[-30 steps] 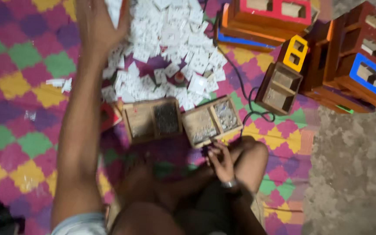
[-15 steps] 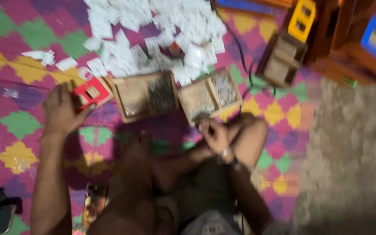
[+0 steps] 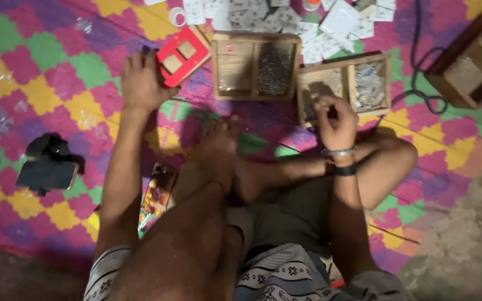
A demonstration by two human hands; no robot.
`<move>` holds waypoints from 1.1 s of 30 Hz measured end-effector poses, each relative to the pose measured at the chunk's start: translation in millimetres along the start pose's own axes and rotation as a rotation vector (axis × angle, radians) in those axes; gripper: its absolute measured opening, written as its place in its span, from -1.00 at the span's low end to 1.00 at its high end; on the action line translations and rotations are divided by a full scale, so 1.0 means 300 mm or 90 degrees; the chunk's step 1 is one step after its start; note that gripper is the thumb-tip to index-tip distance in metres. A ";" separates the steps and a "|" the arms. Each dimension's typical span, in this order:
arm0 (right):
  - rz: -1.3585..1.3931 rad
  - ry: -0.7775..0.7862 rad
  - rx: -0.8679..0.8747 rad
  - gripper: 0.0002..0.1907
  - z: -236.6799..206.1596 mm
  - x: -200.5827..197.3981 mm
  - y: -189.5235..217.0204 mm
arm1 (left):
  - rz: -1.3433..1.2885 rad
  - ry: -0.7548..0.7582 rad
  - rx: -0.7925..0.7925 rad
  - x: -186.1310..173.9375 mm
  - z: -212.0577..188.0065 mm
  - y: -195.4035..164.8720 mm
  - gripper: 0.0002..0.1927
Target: The person sits on a mat and assembles white plastic electrical sockets onto a red rectangular board. They pick up small metal screws from a wooden box and insert them into the sockets, then tighten them by hand. The person repeats this process for multiple sockets on the board.
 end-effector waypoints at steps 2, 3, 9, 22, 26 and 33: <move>-0.010 0.015 0.031 -0.87 -0.032 0.009 -0.016 | -0.052 -0.020 0.007 -0.013 -0.026 0.003 -0.02; -0.009 0.025 0.068 -0.86 -0.051 0.012 -0.034 | -0.079 -0.026 0.014 -0.022 -0.037 0.013 -0.08; 0.037 0.050 0.022 -0.89 -0.038 0.047 -0.052 | -0.758 0.239 0.005 -0.031 -0.010 0.104 -0.16; 0.165 0.105 0.252 -0.86 -0.101 0.167 -0.079 | -0.393 -0.176 -0.010 -0.235 -0.212 -0.037 -0.30; 0.535 0.107 0.047 -0.52 -0.032 0.264 0.081 | -0.268 -0.024 0.189 -0.157 -0.360 -0.296 -0.02; 0.503 0.030 0.155 -0.67 -0.083 0.269 0.044 | -0.613 -0.037 0.169 0.057 -0.490 -0.316 -0.05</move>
Point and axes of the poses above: each hand's wrist, its own z-axis towards the middle knuckle, its own x-axis out of the palm, y = z × x, the point moved 8 cm from there along z, towards the middle knuckle, and after that the axes turned 15 degrees about -x, right-handed, at the moved point
